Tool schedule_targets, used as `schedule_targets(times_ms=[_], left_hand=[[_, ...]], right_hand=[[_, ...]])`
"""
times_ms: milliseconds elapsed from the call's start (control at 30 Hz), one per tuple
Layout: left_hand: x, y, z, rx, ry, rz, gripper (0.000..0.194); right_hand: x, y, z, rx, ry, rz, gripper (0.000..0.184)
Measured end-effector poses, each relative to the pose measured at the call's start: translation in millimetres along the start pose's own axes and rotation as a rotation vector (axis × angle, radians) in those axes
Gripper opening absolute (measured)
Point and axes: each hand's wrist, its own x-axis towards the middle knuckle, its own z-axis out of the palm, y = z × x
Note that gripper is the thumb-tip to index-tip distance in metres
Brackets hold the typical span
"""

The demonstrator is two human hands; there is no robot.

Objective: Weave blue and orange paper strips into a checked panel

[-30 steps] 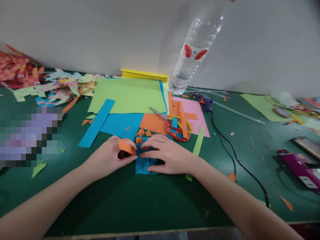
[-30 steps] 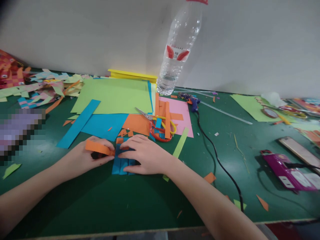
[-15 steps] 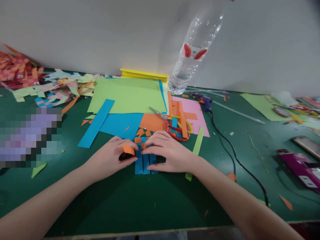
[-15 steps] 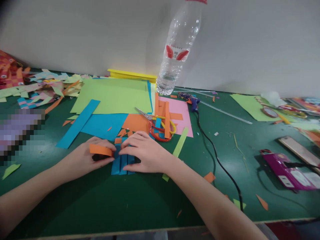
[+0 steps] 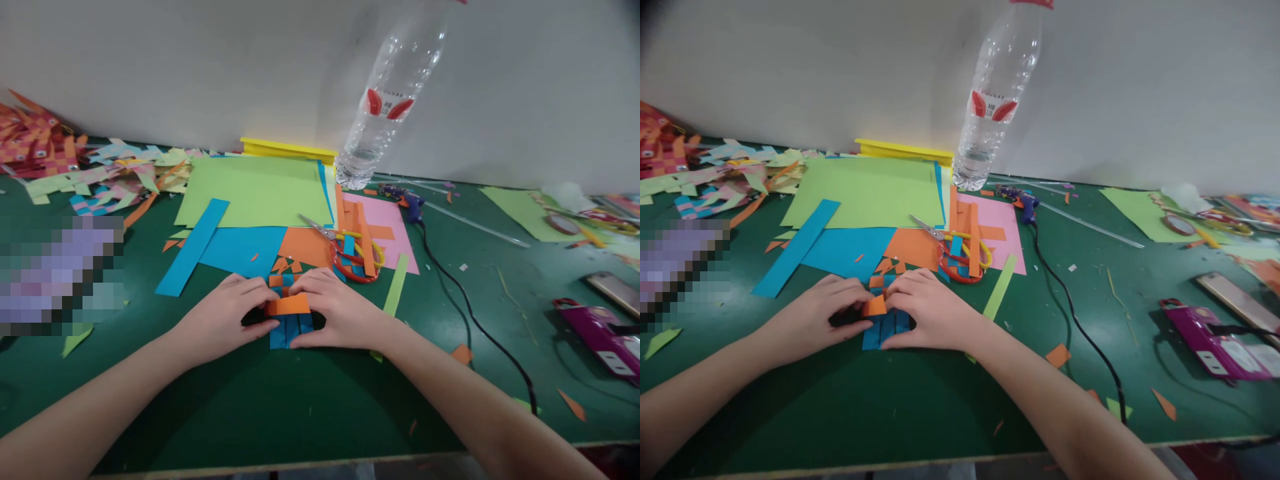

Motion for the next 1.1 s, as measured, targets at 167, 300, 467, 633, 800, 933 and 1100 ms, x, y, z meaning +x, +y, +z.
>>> schedule_targets(times_ms=[167, 300, 467, 633, 800, 933, 1100], left_hand=[[0.5, 1.8, -2.3, 0.001, 0.012, 0.016, 0.017], [0.8, 2.5, -2.3, 0.009, 0.013, 0.015, 0.018], [0.3, 1.2, -2.3, 0.020, 0.017, 0.011, 0.016], [-0.4, 2.1, -5.1, 0.028, 0.045, 0.039, 0.009], [-0.4, 3.7, -6.1, 0.026, 0.061, 0.051, 0.011], [-1.3, 3.7, -4.9, 0.035, 0.067, 0.062, 0.014], [-1.2, 1.7, -2.6, 0.074, 0.072, 0.043, 0.016]], right_hand=[[0.5, 0.2, -0.8, 0.046, 0.001, 0.022, 0.039], [1.2, -1.0, -1.2, 0.033, -0.013, 0.030, 0.031], [2.2, -2.0, -1.4, -0.010, -0.023, 0.023, 0.022], [4.3, -0.7, -1.4, 0.024, 0.007, 0.006, 0.017], [6.0, -1.4, -2.3, 0.044, 0.053, 0.070, 0.021], [5.9, 1.1, -0.4, 0.061, 0.083, 0.109, 0.023], [5.4, 5.0, 1.1, 0.089, 0.105, 0.113, 0.025]])
